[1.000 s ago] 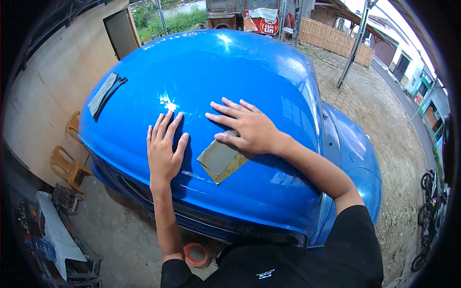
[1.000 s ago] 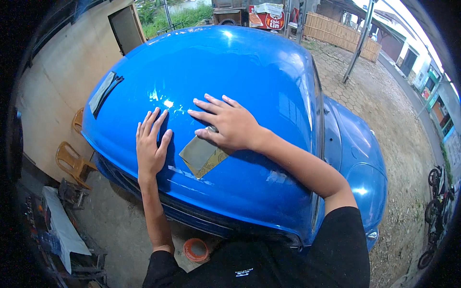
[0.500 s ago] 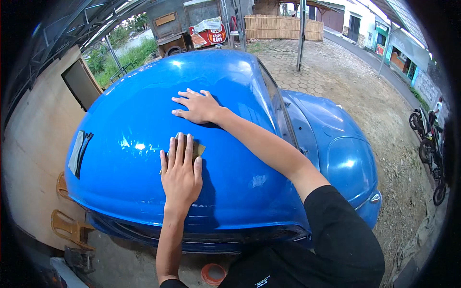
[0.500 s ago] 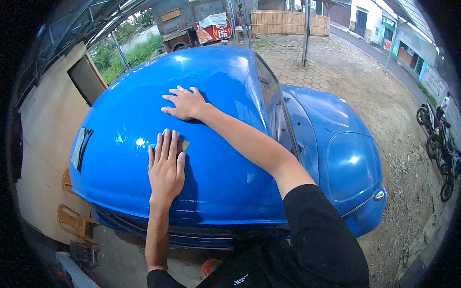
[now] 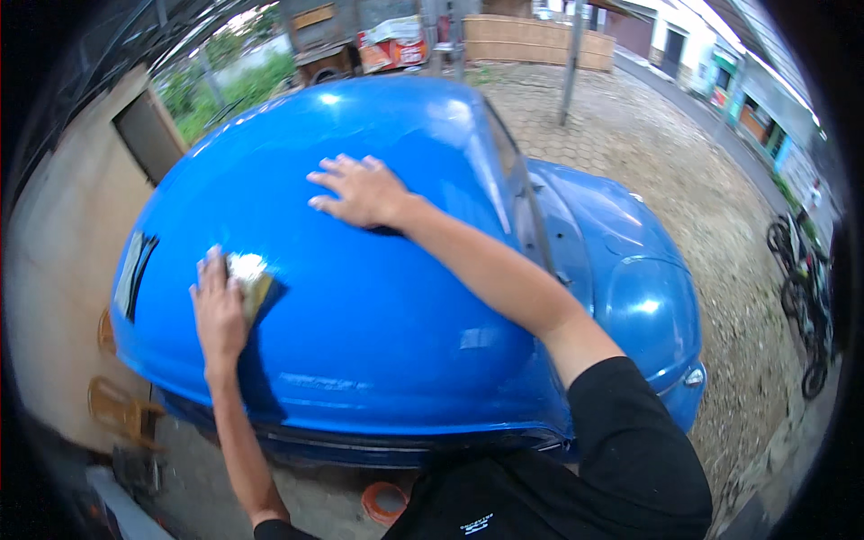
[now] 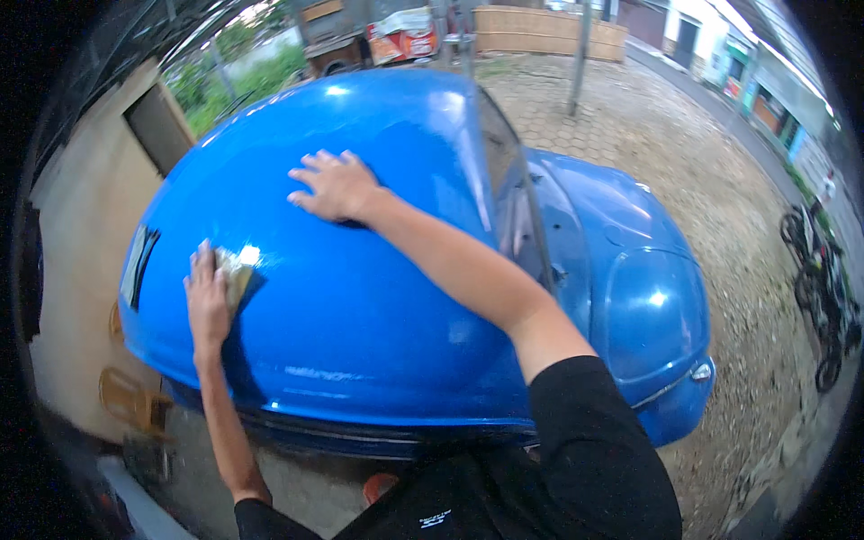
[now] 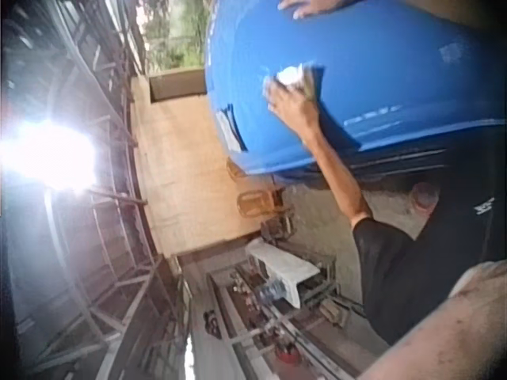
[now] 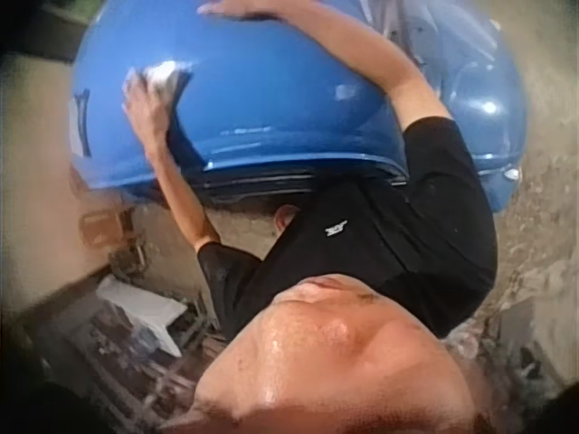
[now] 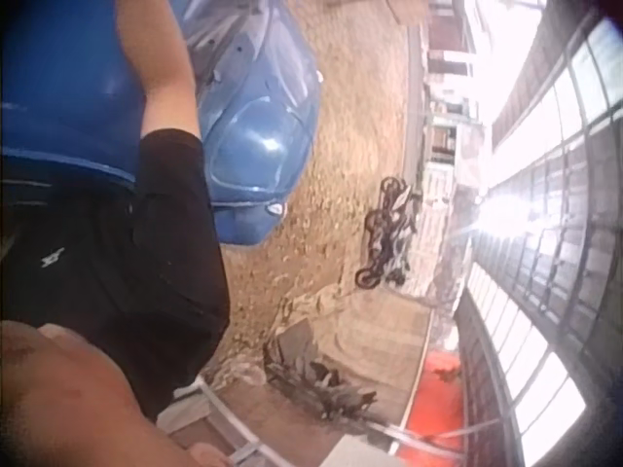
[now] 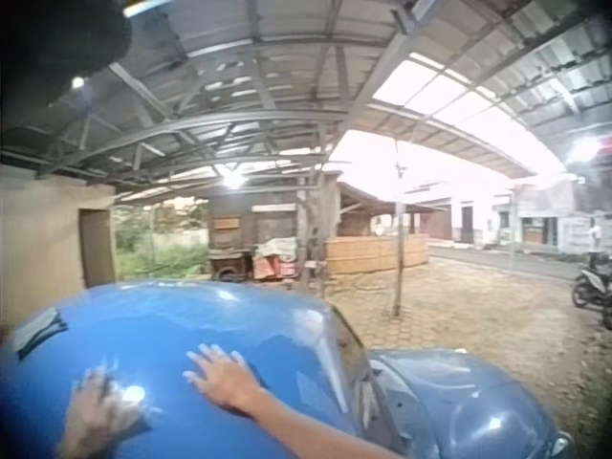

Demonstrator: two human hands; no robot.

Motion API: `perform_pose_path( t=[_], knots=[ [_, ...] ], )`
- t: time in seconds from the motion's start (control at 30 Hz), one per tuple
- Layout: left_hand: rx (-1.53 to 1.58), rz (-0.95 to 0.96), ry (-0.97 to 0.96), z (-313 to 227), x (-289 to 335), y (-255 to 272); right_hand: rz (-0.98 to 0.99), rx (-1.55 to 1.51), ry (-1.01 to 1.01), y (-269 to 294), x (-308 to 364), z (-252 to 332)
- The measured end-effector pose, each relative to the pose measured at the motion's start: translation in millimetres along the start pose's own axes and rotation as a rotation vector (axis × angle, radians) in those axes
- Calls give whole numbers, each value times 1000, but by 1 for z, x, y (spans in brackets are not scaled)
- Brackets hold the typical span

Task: The person sands the roof, window frames, and exterior body panels of a car with sandpaper, dipping the sandpaper into a bucket of water by hand.

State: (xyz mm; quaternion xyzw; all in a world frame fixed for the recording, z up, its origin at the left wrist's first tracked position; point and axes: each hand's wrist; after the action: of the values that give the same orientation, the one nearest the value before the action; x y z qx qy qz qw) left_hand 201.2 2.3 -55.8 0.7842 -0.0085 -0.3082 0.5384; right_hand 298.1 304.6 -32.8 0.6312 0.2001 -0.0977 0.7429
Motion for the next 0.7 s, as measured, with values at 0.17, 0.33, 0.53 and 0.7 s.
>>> perform_pose_path(
  t=[0.17, 0.33, 0.53, 0.7],
  knots=[
    [234, -330, -20, -43, 41, 12, -56, 68, -27, 10, 7, -12],
    [354, -350, 75, -19, 36, 14, -41, 39, -28, 5, 1, -6],
    [532, -118, 207, -10, 25, 49, -50, 31, -21, 5, 2, -7],
    [531, -176, -93, -29, 54, 60, -16, 37, -47, 5, 6, -11]
  ],
)
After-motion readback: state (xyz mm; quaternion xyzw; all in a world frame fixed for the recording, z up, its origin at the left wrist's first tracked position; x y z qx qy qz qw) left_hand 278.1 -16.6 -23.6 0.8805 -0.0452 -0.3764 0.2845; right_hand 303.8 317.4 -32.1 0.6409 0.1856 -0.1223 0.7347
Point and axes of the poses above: each hand's wrist, its own x-axis away from the middle knuckle, its own y-axis out of the back of the hand, z = x × y, and after that the axes turned 13 degrees about y, right-handed
